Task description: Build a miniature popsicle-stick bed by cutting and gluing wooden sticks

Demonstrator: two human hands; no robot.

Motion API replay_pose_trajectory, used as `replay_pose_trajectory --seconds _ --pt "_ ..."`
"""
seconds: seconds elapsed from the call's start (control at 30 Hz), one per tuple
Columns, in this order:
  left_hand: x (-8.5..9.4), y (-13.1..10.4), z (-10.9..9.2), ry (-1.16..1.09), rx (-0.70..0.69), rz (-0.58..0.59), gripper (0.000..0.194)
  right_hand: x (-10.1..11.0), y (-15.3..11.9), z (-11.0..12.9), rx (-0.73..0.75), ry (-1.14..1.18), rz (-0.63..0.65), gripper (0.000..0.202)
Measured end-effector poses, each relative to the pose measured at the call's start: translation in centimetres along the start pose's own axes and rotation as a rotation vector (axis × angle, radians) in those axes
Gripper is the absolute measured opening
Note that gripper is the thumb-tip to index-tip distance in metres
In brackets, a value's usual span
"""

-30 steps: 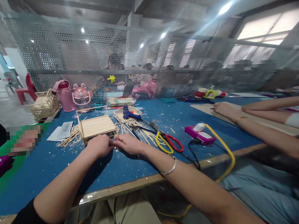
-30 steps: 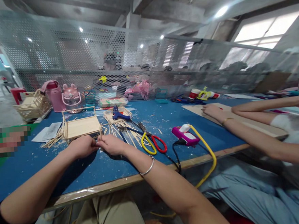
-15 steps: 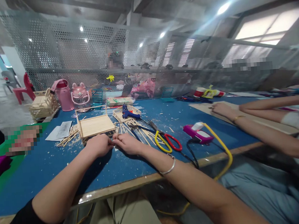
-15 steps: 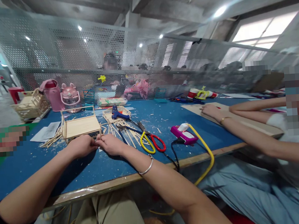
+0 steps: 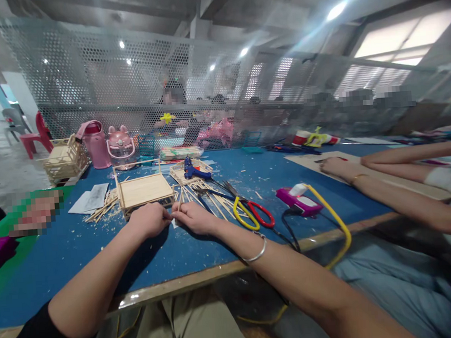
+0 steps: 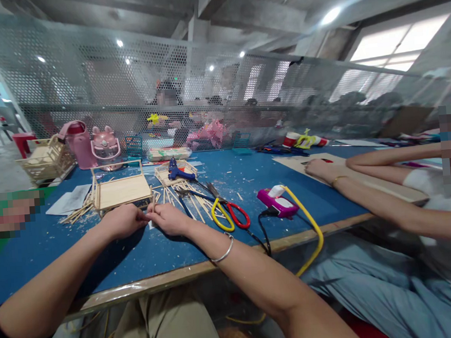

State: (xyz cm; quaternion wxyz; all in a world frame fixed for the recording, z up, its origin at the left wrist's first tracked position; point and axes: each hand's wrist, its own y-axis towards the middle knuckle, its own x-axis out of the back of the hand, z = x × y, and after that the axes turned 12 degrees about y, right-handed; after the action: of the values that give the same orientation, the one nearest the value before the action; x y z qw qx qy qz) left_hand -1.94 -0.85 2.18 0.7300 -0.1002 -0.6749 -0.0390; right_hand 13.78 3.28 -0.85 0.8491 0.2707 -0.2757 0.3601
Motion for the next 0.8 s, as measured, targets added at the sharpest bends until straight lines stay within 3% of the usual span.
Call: replay_pose_trajectory --seconds 0.07,0.2,0.37,0.5,0.67,0.8 --pt "0.03 -0.03 0.0 0.001 0.002 -0.001 0.029 -0.08 -0.04 -0.03 0.017 -0.006 -0.026 0.023" --pt "0.11 -0.06 -0.03 0.001 0.004 0.004 0.03 -0.14 -0.07 -0.07 0.068 -0.042 0.042 0.021" --pt "0.12 -0.08 -0.08 0.008 0.001 0.005 0.029 -0.2 -0.03 -0.07 0.01 -0.003 -0.062 0.023" --pt "0.12 -0.1 -0.07 0.012 0.007 0.01 0.032 -0.19 -0.08 -0.01 0.078 -0.056 0.036 0.019" --pt "0.09 -0.07 -0.08 0.013 0.013 0.009 0.031 -0.24 -0.12 0.19 0.023 -0.037 -0.05 0.022" --pt "0.12 -0.11 -0.09 0.02 0.026 0.017 0.034 -0.29 0.02 0.45 0.023 -0.071 0.016 0.016"
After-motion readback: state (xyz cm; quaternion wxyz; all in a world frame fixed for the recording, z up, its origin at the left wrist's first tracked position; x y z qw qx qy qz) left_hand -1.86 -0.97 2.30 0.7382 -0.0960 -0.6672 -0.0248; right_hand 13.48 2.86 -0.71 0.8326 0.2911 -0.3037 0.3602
